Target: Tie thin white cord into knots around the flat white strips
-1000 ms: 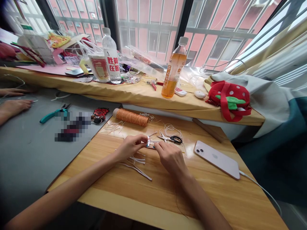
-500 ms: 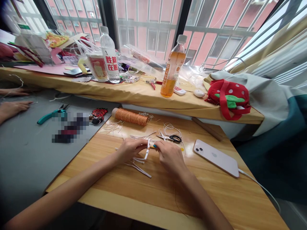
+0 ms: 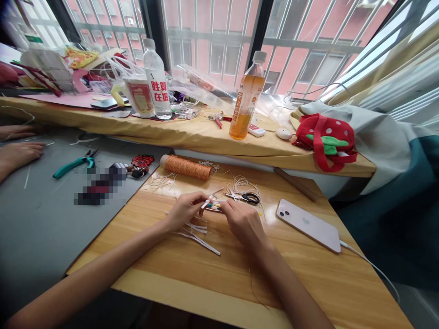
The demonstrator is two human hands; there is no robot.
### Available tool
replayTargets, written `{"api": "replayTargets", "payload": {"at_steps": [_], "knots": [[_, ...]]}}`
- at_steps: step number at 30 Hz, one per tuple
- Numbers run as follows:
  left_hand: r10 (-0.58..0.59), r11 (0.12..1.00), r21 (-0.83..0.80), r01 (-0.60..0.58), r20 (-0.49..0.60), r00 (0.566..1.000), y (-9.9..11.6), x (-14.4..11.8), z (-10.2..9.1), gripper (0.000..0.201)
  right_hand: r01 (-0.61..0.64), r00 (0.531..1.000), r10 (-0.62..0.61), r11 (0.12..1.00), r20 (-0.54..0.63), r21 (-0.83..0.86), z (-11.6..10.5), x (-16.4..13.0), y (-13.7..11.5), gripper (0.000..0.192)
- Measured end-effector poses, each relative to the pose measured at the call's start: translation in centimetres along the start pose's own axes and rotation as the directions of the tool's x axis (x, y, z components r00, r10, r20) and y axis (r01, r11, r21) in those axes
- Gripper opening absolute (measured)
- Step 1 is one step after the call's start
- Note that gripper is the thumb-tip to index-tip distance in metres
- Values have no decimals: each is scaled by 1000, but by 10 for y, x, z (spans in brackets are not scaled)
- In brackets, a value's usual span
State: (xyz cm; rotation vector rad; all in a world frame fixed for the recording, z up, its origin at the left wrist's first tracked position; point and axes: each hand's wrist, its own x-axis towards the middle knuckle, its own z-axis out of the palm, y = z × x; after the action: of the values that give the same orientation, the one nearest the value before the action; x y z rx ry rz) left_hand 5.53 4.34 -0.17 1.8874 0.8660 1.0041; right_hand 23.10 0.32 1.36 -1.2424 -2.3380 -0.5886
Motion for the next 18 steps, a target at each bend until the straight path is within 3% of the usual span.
{"api": "replayTargets", "payload": {"at_steps": [4,7,13,18], "knots": [[-42,984,-171,51,59,997,4,2,1,11,-73,997,73,996,2,46,0,0,0,22],[-46,978,-202,57,57,997,2,2,2,10,-98,995,95,992,39,82,1,0,0,22],[0,994,-112,3,28,1000,-3,1,3,13,-154,986,140,972,88,179,1,0,-2,23],[74,997,0,-74,27,997,-4,0,3,11,-190,980,176,968,97,165,-1,0,-3,23]]}}
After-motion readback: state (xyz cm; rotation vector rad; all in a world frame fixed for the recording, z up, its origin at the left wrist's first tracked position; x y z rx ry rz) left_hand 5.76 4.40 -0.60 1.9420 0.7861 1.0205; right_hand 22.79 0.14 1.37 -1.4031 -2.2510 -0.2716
